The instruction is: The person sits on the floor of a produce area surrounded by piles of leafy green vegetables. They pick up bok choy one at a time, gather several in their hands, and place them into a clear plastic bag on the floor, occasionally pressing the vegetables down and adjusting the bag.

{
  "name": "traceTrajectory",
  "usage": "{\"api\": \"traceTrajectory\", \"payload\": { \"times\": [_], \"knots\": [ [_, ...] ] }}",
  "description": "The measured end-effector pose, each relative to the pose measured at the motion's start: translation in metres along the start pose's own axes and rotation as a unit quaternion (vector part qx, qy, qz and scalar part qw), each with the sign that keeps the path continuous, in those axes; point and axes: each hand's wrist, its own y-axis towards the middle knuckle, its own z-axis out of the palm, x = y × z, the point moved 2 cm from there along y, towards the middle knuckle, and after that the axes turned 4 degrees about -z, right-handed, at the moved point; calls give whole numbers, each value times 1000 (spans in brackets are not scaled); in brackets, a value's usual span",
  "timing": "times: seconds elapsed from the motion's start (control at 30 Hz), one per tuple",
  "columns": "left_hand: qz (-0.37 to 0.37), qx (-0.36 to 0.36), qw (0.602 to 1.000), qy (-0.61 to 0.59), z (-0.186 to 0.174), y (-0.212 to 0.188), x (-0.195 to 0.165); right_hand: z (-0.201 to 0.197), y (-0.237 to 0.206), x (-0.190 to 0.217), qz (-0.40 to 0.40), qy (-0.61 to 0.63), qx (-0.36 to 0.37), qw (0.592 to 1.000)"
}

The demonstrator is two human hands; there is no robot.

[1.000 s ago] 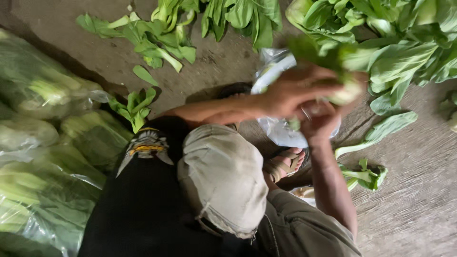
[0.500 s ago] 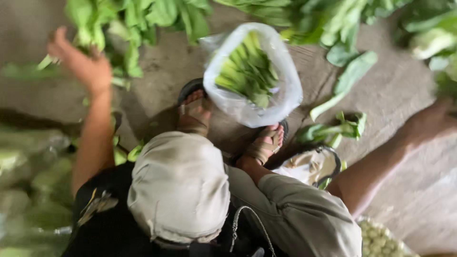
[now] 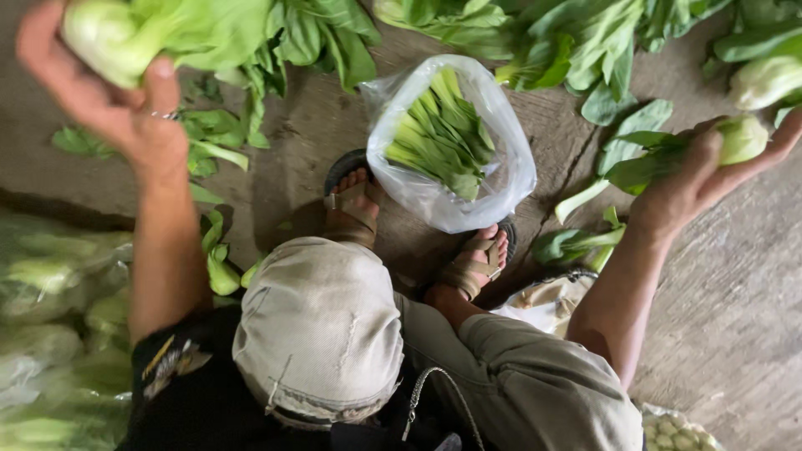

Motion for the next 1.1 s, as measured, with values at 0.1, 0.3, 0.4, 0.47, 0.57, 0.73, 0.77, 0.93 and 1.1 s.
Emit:
{"api": "traceTrajectory", "payload": {
  "times": [0.1, 0.3, 0.4, 0.47, 0.57, 0.73, 0.77, 0.93, 1.1],
  "knots": [
    [-61, 112, 980, -153, 80, 20, -50, 33, -13, 20, 13, 12, 28, 999],
    [-202, 425, 750, -464, 237, -35, -113, 98, -78, 44, 66, -1, 108, 992],
    [-170, 437, 780, -415, 260, -62, -122, 118, -108, 51, 27, -43, 145, 988],
    [-148, 425, 805, -386, 264, -72, -123, 125, -120, 50, 36, 6, 148, 988],
    [-129, 422, 827, -348, 265, -82, -121, 129, -128, 40, 65, 69, 169, 981],
    [-150, 391, 856, -302, 263, -83, -113, 131, -136, 21, 58, 106, 262, 957],
    [-124, 393, 873, -260, 263, -82, -112, 131, -138, 20, 36, 68, 285, 955],
    [-109, 379, 866, -308, 270, -82, -114, 137, -134, 25, 24, 35, 326, 945],
    [-177, 383, 839, -344, 277, -91, -117, 132, -111, 38, -25, -302, 342, 890]
  ]
}}
